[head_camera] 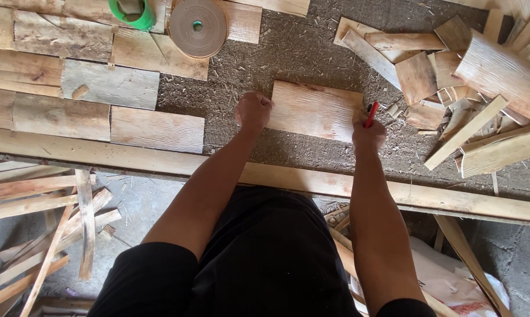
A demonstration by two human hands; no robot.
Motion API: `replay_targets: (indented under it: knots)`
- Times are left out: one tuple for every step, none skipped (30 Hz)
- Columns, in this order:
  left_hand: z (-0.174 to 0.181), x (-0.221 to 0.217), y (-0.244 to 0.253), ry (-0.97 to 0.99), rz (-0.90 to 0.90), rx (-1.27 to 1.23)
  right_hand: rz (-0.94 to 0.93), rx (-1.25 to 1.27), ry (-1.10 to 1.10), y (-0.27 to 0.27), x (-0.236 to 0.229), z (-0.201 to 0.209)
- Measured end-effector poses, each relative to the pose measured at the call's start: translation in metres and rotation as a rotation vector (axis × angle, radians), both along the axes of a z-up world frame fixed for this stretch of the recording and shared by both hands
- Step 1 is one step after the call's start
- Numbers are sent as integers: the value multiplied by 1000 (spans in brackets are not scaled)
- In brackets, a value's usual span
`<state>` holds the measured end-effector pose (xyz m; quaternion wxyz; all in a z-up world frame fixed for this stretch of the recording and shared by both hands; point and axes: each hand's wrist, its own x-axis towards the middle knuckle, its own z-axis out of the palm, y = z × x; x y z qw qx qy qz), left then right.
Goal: Cutting thin wood panels with a utility knife and fitting them onto a surface.
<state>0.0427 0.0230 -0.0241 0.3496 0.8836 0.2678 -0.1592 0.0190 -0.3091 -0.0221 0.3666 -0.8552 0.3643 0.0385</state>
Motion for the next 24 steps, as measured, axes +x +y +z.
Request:
replay_targets:
  knots:
    - [4, -1, 0, -1, -4, 0, -4, 0, -1, 0, 1, 1]
    - [8, -3, 0, 29, 2, -16, -22, 12, 17, 0, 1, 3]
    - [11, -4, 0, 60, 9, -32, -41, 23, 35, 0, 2, 5]
    - [12, -4, 0, 60, 5, -33, -45, 22, 34, -1, 3, 3]
    - [13, -4, 0, 36, 20, -45, -12, 0, -4, -3, 3, 1]
    - [12, -6, -2, 13, 32, -59, 20, -24, -40, -6, 1, 0]
    - [12, -7, -3, 15, 26, -62, 13, -27, -39, -5, 0, 0]
    - [11, -7, -4, -20, 56, -67, 17, -46, -8, -4, 1, 1]
    - [11, -8, -5, -55, 86, -72, 20, -64, 23, -3, 1, 3]
    - [11, -8, -5, -55, 86, -73, 20, -66, 22, -1, 1, 4]
    - [11, -9, -6, -33, 76, -57, -20, -6, 9, 0, 0, 6]
    - [11, -9, -6, -13, 68, -40, -59, 55, -5, 2, 1, 7]
    - [10, -7, -7, -15, 69, -41, -58, 55, -8, 2, 0, 8]
    - [9, -7, -8, 9, 76, -39, -37, 34, -13, 2, 0, 8]
    - [9, -7, -8, 33, 83, -38, -17, 13, -18, 2, -1, 9]
    - [7, -6, -8, 31, 87, -37, -12, 15, -19, 1, -1, 9]
    - [6, -5, -9, 23, 80, -30, -18, 29, -5, 0, -1, 10]
    - [5, -5, -9, 16, 74, -23, -23, 45, 11, -1, -3, 10]
    - [4, -7, -10, 17, 78, -21, -19, 47, 11, -2, -3, 9]
    - [4, -6, -11, 31, 80, -4, 6, 22, 15, -3, -2, 8]
    - [4, -6, -12, 45, 82, 13, 30, -3, 18, -4, -1, 7]
    - [8, -5, -12, 46, 83, 16, 30, 0, 19, -4, -1, 8]
    - [11, -4, -12, 81, 90, 23, 18, 7, 28, -3, -1, 9]
    - [15, -3, -15, 116, 97, 27, 5, 9, 37, -5, 0, 10]
